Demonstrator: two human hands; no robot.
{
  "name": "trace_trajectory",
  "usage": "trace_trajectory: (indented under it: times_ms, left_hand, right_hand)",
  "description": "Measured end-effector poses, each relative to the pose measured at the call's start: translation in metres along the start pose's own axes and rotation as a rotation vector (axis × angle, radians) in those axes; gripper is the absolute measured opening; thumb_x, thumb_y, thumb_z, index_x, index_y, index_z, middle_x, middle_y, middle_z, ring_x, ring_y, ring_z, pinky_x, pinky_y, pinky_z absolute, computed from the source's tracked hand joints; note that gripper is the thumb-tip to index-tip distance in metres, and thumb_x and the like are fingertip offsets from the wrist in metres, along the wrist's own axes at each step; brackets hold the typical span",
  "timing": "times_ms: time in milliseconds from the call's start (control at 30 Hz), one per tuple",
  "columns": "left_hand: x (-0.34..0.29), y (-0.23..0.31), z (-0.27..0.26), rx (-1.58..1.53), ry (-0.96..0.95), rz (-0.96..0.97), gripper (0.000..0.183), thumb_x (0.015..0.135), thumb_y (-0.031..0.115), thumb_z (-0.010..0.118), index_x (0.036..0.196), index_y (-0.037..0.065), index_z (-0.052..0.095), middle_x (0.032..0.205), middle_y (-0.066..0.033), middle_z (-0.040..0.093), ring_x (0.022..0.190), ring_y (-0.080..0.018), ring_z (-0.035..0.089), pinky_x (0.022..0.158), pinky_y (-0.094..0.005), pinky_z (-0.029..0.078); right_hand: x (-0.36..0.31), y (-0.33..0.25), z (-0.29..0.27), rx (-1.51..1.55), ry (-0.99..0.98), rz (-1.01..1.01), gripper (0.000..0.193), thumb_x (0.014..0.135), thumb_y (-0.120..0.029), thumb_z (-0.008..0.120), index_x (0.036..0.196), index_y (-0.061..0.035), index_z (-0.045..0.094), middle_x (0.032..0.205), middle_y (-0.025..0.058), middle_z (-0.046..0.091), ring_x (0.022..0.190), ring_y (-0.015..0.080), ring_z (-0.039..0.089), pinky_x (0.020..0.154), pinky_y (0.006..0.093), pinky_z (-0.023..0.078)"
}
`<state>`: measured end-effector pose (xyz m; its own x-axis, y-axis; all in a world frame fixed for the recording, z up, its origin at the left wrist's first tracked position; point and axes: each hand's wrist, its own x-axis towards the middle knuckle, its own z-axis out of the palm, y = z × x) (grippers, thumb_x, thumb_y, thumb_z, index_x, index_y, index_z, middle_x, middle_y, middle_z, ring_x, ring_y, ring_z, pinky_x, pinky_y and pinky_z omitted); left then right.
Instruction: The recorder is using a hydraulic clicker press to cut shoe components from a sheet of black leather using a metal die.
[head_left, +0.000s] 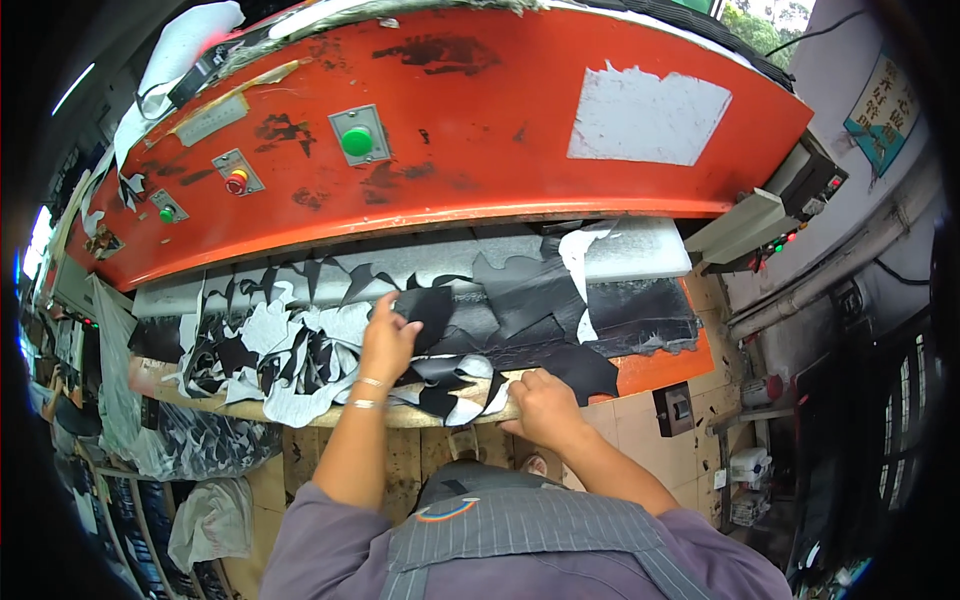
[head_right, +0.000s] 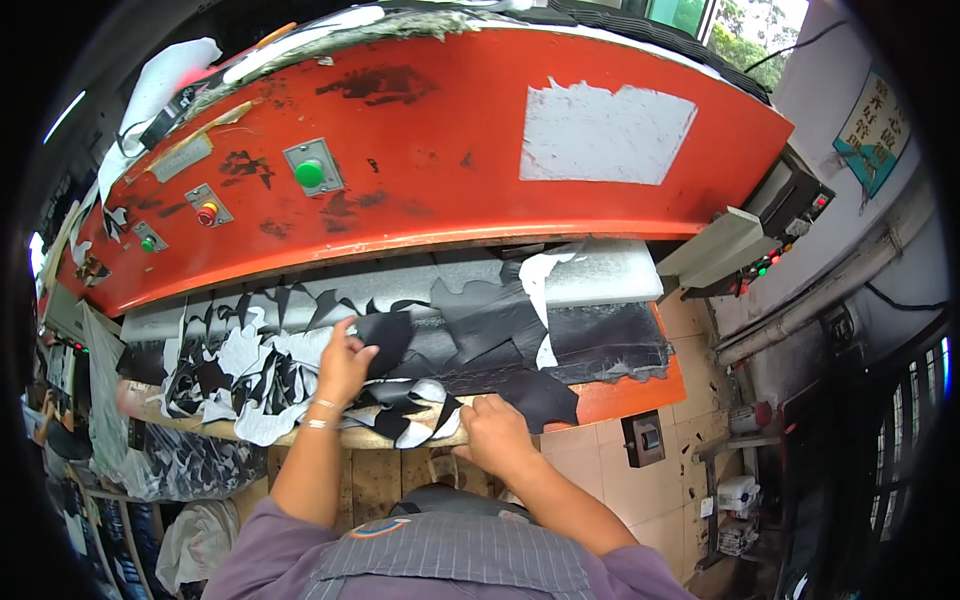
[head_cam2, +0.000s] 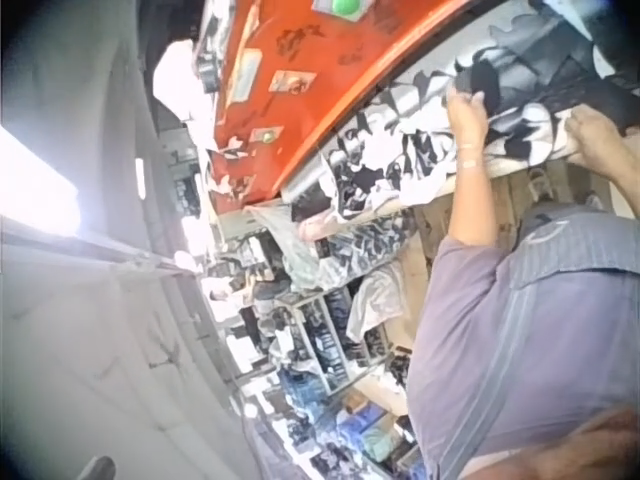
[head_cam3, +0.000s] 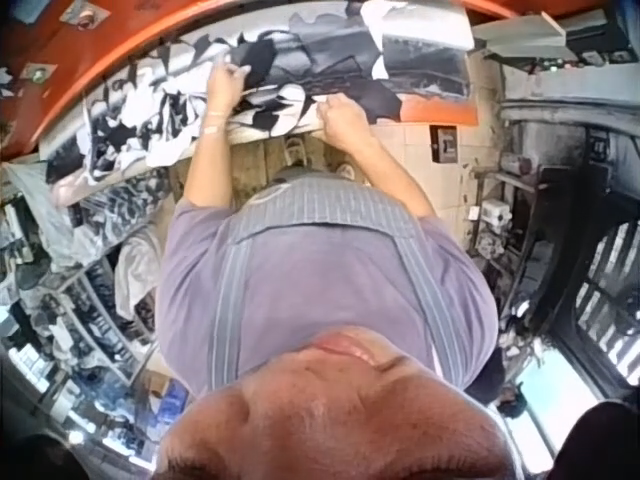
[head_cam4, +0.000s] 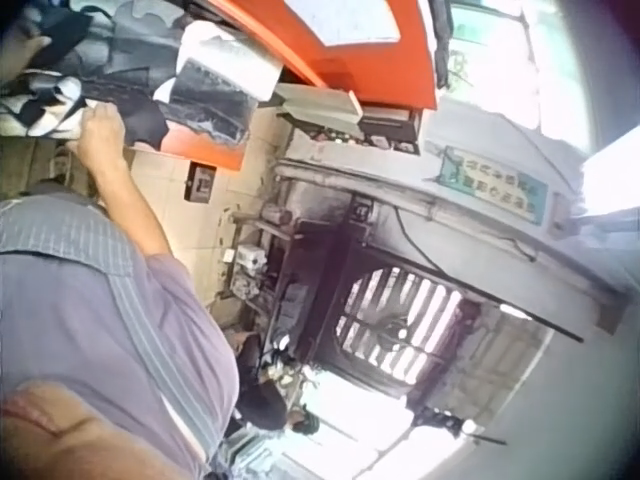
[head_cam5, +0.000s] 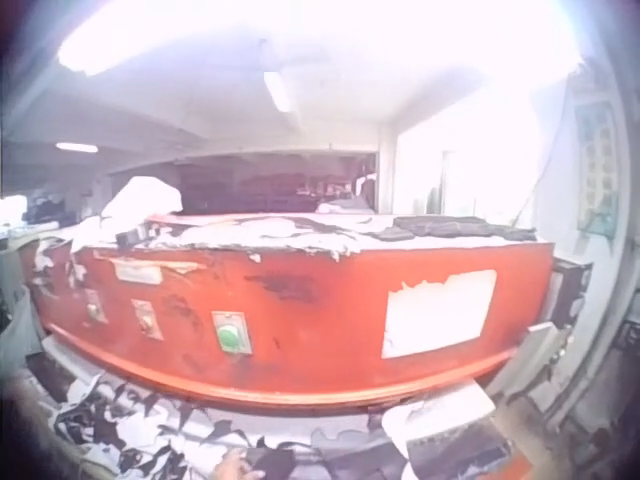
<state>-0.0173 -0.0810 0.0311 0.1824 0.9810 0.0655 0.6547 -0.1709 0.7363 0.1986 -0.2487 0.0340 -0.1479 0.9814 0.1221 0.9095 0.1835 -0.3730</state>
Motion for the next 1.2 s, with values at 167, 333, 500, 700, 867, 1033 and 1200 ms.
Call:
trace_trajectory:
  times_ms: [167, 333, 500, 700, 867, 1033, 1200]
  left_hand:
    - [-0.008, -0.007, -0.060, -0.109, -0.107, 0.235, 0.020, 0.079, 0.008, 0.069, 0.097, -0.001, 0.068, 0.078, -0.0046, 0.059, 0.071, -0.0147, 0.056, 0.066, -0.0270, 0.045]
    - [-0.042, 0.017, -0.104, -0.472, -0.762, 0.188, 0.010, 0.081, 0.010, 0.069, 0.083, -0.001, 0.070, 0.085, -0.0078, 0.063, 0.080, -0.0190, 0.059, 0.076, -0.0316, 0.047]
    - [-0.022, 0.039, -0.065, -0.911, -0.789, 0.159, 0.015, 0.083, 0.013, 0.070, 0.079, -0.001, 0.066, 0.085, -0.0080, 0.061, 0.086, -0.0202, 0.059, 0.078, -0.0324, 0.046]
    - [0.025, 0.067, 0.041, -0.562, -0.614, 0.160, 0.016, 0.084, 0.014, 0.069, 0.090, 0.003, 0.060, 0.095, -0.0034, 0.057, 0.094, -0.0145, 0.053, 0.088, -0.0290, 0.042]
    - [0.021, 0.095, 0.089, -0.799, -0.496, 0.087, 0.009, 0.088, 0.013, 0.065, 0.088, 0.006, 0.060, 0.133, -0.0117, 0.048, 0.117, -0.0184, 0.048, 0.100, -0.0324, 0.037]
    - [-0.006, 0.126, 0.114, -0.973, -0.505, 0.175, 0.010, 0.086, 0.011, 0.066, 0.093, 0.007, 0.061, 0.147, -0.0171, 0.036, 0.134, -0.0233, 0.036, 0.108, -0.0371, 0.030]
    - [-0.037, 0.133, 0.103, -1.074, -0.544, 0.233, 0.012, 0.084, 0.006, 0.067, 0.092, 0.004, 0.058, 0.120, -0.0077, 0.054, 0.113, -0.0171, 0.048, 0.100, -0.0332, 0.036]
  right_hand:
    - [0.013, 0.027, -0.019, 0.029, -0.142, -0.099, 0.045, 0.066, -0.036, 0.079, 0.093, -0.0032, 0.064, 0.093, 0.0130, 0.064, 0.092, 0.0308, 0.062, 0.078, 0.0401, 0.051]
    - [0.079, 0.094, -0.081, 0.179, -0.295, -0.171, 0.046, 0.078, -0.043, 0.071, 0.106, -0.0072, 0.065, 0.099, 0.0154, 0.066, 0.093, 0.0343, 0.062, 0.081, 0.0431, 0.050]
    - [0.184, 0.165, -0.104, -0.218, -0.214, -0.034, 0.080, 0.059, -0.043, 0.085, 0.130, -0.0252, 0.053, 0.152, 0.0151, 0.027, 0.143, 0.0367, 0.019, 0.102, 0.0640, 0.031]
    - [0.202, 0.202, -0.100, -0.181, -0.209, -0.147, 0.073, 0.055, -0.038, 0.083, 0.120, -0.0149, 0.057, 0.140, 0.0104, 0.041, 0.126, 0.0312, 0.039, 0.096, 0.0476, 0.039]
    - [0.138, 0.197, -0.086, 0.821, 0.035, 0.039, 0.073, 0.064, -0.038, 0.081, 0.117, -0.0006, 0.049, 0.121, 0.0141, 0.053, 0.115, 0.0246, 0.050, 0.097, 0.0370, 0.041]
    - [0.050, 0.135, -0.082, 1.491, 0.040, 0.207, 0.078, 0.072, -0.049, 0.071, 0.126, 0.0013, 0.047, 0.121, 0.0109, 0.055, 0.111, 0.0192, 0.053, 0.094, 0.0333, 0.041]
    - [0.021, 0.096, -0.087, 1.300, 0.075, 0.136, 0.073, 0.074, -0.055, 0.068, 0.115, 0.0049, 0.056, 0.116, 0.0114, 0.059, 0.109, 0.0191, 0.054, 0.097, 0.0334, 0.038]
